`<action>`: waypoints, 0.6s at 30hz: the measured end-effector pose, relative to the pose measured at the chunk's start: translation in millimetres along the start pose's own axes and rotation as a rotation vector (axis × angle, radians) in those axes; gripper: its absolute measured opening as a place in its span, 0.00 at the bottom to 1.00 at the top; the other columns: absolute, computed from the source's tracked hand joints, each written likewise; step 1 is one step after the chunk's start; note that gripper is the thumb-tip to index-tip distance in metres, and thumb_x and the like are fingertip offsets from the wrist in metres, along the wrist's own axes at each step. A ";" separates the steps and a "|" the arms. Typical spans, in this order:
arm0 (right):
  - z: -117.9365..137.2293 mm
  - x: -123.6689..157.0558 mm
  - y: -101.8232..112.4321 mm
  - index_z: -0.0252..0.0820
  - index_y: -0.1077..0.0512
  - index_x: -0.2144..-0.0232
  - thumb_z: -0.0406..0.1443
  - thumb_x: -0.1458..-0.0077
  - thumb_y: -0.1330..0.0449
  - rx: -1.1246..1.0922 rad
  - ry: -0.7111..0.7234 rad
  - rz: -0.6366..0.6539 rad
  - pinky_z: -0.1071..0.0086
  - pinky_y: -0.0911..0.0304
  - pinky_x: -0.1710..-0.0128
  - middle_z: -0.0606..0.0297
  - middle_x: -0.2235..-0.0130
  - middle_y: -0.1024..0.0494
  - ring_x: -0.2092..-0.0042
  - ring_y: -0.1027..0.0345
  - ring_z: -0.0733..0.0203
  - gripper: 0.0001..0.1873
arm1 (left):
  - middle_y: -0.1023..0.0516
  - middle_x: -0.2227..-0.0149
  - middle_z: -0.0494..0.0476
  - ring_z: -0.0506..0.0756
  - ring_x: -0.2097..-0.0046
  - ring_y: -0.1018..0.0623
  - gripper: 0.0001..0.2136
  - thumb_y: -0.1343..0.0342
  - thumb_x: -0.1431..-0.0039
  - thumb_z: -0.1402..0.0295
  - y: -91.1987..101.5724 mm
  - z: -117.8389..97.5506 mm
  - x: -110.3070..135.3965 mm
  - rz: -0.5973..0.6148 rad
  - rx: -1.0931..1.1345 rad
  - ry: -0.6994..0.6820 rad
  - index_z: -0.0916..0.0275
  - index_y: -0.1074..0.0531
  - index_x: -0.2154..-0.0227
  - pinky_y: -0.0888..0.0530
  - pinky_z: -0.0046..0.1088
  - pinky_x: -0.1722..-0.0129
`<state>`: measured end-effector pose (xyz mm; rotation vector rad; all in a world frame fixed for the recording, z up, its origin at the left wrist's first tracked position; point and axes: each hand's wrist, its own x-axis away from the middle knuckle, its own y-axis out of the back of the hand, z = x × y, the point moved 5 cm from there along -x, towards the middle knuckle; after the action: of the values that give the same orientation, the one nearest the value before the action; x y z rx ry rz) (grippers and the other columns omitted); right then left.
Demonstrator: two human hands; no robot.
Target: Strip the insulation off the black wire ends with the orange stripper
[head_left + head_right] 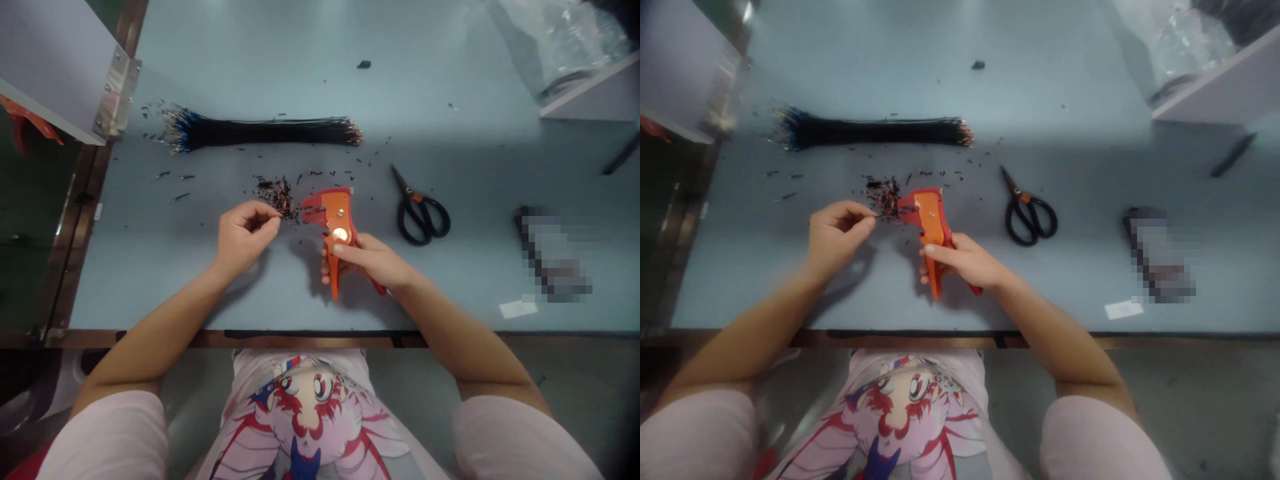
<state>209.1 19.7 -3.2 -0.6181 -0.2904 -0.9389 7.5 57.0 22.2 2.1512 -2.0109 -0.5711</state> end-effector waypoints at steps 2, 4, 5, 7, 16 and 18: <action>-2.1 0.1 -5.4 0.35 0.32 0.64 0.45 0.48 0.37 0.012 -0.008 0.036 0.64 0.27 0.70 0.59 0.70 0.24 0.68 0.24 0.55 0.18 | 0.28 0.79 0.48 0.46 0.76 0.31 0.02 0.43 0.54 0.71 -2.3 -1.9 2.1 0.015 0.002 -0.015 0.63 0.27 0.76 0.34 0.21 0.76; -3.0 -0.1 -9.1 0.35 0.33 0.64 0.45 0.47 0.37 0.011 -0.007 0.060 0.64 0.26 0.71 0.59 0.70 0.24 0.68 0.24 0.56 0.18 | 0.28 0.79 0.49 0.46 0.76 0.30 0.02 0.43 0.53 0.71 -4.2 -3.3 3.5 0.033 -0.007 -0.025 0.63 0.27 0.76 0.34 0.21 0.76; -3.3 -0.3 -10.7 0.35 0.33 0.64 0.44 0.47 0.37 0.009 -0.004 0.073 0.65 0.26 0.71 0.59 0.70 0.24 0.68 0.24 0.56 0.18 | 0.27 0.78 0.49 0.46 0.76 0.30 0.02 0.43 0.53 0.71 -5.0 -4.0 4.0 0.039 -0.011 -0.031 0.63 0.27 0.76 0.34 0.21 0.76; -3.7 -0.8 -13.4 0.35 0.32 0.65 0.44 0.47 0.38 0.007 0.003 0.095 0.65 0.26 0.71 0.60 0.70 0.24 0.68 0.24 0.57 0.17 | 0.27 0.78 0.49 0.46 0.76 0.30 0.02 0.43 0.53 0.71 -6.3 -4.9 4.7 0.046 -0.014 -0.040 0.63 0.27 0.76 0.34 0.21 0.76; -4.6 0.1 -18.2 0.35 0.34 0.67 0.46 0.46 0.39 0.028 0.016 0.082 0.70 0.28 0.76 0.62 0.73 0.25 0.73 0.26 0.61 0.18 | 0.29 0.79 0.48 0.46 0.77 0.33 0.02 0.43 0.53 0.71 -8.1 -8.1 6.8 0.051 -0.016 -0.051 0.63 0.27 0.76 0.36 0.21 0.77; -5.0 0.5 -19.0 0.35 0.34 0.68 0.47 0.46 0.39 0.029 0.010 0.073 0.70 0.29 0.77 0.62 0.74 0.25 0.74 0.26 0.62 0.18 | 0.30 0.80 0.48 0.45 0.78 0.35 0.02 0.43 0.53 0.71 -7.1 -9.5 6.8 0.044 -0.020 -0.057 0.63 0.27 0.77 0.37 0.21 0.77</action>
<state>193.6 8.0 0.0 -0.5938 -0.2703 -0.8660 17.9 49.5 27.2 2.0969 -2.0668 -0.6497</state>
